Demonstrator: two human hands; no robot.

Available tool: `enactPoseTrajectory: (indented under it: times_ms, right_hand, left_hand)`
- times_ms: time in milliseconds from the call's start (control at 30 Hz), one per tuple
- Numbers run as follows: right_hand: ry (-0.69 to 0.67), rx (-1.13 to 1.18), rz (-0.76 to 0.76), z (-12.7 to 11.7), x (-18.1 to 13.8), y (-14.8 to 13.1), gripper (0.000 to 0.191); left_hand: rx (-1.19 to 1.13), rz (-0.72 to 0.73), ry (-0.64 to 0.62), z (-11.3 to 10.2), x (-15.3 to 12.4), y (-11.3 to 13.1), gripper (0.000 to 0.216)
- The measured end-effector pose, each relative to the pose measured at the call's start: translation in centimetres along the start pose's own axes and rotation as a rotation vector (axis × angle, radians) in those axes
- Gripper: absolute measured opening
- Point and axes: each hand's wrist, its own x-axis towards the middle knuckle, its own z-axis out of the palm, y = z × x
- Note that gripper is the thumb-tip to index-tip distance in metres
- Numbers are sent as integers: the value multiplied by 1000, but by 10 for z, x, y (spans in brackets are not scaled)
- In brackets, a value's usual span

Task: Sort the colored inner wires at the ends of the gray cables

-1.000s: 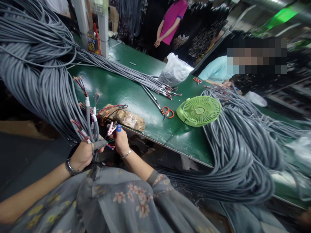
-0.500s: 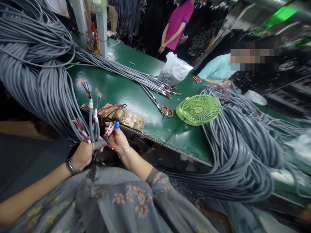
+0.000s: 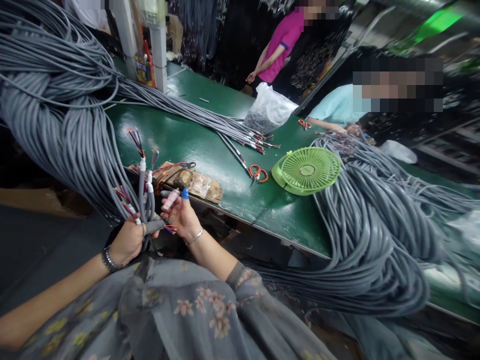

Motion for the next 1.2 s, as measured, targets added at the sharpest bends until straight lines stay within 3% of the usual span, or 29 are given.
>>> enactPoseTrajectory:
  times_ms: [167, 367, 1200]
  right_hand:
    - [-53, -7, 48, -3, -5, -6, 48]
    - [-35, -24, -22, -2, -6, -8, 27]
    - [-26, -37, -113, -3, -4, -6, 25]
  left_hand:
    - [22, -12, 3, -2, -13, 5, 28]
    - [10, 23, 89, 0, -14, 7, 23]
    - [16, -24, 87, 5, 0, -1, 27]
